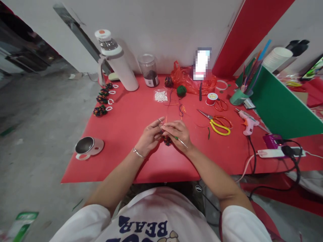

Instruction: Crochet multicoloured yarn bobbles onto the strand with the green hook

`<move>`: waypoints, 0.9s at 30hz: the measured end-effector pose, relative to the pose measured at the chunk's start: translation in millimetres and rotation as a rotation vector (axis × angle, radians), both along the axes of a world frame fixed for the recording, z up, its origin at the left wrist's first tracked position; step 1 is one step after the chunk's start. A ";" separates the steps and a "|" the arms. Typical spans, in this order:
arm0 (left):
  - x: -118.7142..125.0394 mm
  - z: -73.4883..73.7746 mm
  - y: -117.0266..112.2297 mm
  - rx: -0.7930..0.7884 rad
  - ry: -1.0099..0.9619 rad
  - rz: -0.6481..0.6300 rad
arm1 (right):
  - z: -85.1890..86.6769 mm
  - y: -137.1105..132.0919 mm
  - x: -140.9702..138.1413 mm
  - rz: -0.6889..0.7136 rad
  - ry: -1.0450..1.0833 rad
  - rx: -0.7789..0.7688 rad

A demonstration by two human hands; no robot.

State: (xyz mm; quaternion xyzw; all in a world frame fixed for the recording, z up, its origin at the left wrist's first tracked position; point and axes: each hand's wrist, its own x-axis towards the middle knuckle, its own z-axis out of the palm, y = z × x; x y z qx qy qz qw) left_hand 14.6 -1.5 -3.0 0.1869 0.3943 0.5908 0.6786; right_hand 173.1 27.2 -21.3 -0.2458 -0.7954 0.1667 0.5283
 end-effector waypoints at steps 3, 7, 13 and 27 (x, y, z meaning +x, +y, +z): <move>-5.3 2.4 -0.8 -0.028 -0.037 -0.033 | 1.7 6.0 2.8 0.082 0.031 -0.060; -13.5 5.0 0.1 -0.001 -0.024 -0.089 | 5.0 14.4 8.2 0.172 0.068 -0.222; -22.0 7.2 2.0 0.017 0.041 -0.150 | 8.3 20.0 13.4 0.213 0.079 -0.261; -11.9 -3.0 -0.7 0.042 0.068 -0.196 | 7.2 12.2 8.7 0.192 0.067 -0.199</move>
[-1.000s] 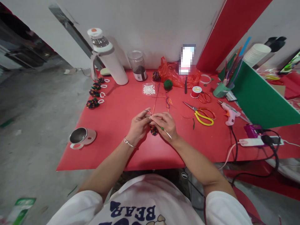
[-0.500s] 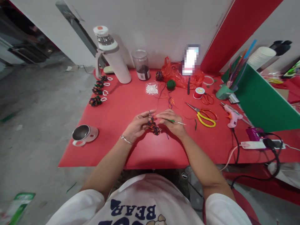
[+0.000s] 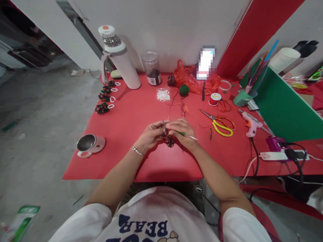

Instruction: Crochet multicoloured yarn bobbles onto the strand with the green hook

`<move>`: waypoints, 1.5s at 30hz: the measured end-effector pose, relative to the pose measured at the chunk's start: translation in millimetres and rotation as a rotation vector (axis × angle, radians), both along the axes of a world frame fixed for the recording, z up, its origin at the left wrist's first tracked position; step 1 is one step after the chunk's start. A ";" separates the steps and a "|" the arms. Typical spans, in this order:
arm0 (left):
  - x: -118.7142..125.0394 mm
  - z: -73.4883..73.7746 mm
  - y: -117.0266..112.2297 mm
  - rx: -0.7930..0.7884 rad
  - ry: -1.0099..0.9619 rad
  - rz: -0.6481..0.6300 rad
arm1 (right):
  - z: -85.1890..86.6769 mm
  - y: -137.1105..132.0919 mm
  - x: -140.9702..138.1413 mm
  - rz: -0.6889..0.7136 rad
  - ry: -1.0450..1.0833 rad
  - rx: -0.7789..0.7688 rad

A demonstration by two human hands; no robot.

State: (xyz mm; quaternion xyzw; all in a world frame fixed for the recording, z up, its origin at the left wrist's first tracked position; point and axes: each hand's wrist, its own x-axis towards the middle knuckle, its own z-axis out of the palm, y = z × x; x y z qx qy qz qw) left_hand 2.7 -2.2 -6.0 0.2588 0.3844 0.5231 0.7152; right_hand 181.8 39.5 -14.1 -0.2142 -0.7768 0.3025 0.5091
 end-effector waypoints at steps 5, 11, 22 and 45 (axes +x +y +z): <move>1.4 0.4 0.0 0.024 0.026 0.043 | 0.3 -1.3 0.2 -0.069 -0.045 -0.041; 0.5 2.6 -0.8 0.032 0.057 0.058 | 0.0 -0.6 -0.3 -0.036 0.000 -0.061; -6.4 6.5 1.1 0.019 0.133 0.117 | 10.3 9.9 11.6 0.002 -0.136 0.042; -1.6 5.0 2.4 0.106 0.204 0.151 | 0.4 0.4 2.9 0.008 0.067 -0.365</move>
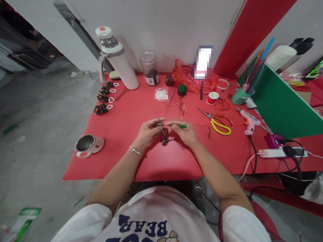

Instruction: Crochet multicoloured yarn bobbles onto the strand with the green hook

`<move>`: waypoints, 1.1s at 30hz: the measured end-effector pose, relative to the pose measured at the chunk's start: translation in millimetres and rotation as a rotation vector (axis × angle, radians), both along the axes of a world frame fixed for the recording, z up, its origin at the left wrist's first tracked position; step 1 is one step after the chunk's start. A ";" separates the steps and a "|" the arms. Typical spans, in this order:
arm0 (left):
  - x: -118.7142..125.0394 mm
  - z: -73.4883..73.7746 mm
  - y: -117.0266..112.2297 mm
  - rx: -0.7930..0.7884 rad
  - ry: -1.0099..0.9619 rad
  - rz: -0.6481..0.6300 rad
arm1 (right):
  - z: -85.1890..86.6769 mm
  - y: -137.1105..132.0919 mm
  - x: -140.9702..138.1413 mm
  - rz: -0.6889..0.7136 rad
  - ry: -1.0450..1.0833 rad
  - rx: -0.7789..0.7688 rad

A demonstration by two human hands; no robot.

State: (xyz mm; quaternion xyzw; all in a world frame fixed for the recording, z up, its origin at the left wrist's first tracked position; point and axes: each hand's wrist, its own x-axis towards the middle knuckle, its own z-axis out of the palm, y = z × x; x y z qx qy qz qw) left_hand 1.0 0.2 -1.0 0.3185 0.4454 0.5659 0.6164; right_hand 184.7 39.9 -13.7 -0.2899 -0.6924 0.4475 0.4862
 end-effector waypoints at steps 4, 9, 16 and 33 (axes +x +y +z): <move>10.0 -3.8 0.3 0.048 0.037 0.132 | -0.8 -6.3 -8.9 -0.123 -0.131 0.235; 13.6 -6.3 0.3 0.019 0.010 0.143 | -4.4 -7.9 -6.9 -0.239 -0.256 0.467; 8.3 -7.8 0.7 -0.062 -0.128 0.017 | -2.5 -8.1 -7.5 -0.153 -0.109 0.292; -1.8 -0.4 2.0 0.111 0.396 0.087 | 15.7 9.4 24.8 0.109 -0.199 -0.183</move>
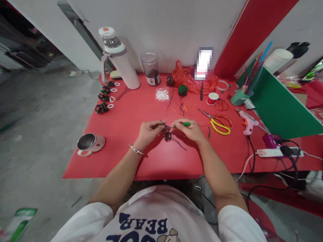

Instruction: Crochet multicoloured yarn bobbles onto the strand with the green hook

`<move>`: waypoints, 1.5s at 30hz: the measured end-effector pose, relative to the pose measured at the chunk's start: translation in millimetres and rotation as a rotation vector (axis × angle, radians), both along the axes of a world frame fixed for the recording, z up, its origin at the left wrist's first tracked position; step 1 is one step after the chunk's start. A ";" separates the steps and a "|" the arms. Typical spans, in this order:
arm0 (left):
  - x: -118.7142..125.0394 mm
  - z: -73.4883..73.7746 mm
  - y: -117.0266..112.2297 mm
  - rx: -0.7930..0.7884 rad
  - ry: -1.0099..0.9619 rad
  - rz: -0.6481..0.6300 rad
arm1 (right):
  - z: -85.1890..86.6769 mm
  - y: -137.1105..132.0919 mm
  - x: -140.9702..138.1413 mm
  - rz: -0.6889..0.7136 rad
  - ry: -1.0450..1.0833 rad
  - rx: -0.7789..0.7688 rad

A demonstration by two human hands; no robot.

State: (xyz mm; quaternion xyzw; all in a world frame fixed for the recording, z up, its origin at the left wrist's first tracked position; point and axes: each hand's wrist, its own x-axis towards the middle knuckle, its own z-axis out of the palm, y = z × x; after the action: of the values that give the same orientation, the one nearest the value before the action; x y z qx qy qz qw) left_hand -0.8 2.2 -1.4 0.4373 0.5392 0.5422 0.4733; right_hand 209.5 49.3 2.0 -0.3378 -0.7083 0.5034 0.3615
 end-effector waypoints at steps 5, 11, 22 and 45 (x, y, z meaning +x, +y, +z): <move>-0.1 -3.0 1.7 -0.001 0.080 0.033 | 3.3 -2.1 -1.8 -0.001 -0.020 0.020; 0.7 -3.7 2.0 -0.047 -0.163 0.052 | -8.1 -6.4 -13.9 -0.044 -0.026 0.425; -10.1 -1.0 3.6 -0.326 -0.574 -0.172 | -9.3 -3.4 -18.5 0.037 0.060 0.738; 0.0 0.2 -0.6 -0.196 -0.475 -0.067 | -10.1 -13.9 -26.4 -0.065 0.115 0.290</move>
State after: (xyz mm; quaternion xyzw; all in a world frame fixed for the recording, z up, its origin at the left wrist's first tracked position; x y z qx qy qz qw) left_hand -0.7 1.6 -1.2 0.2675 0.4482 0.5590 0.6443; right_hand 183.1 35.3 -8.1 -0.2753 -0.7407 0.4023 0.4623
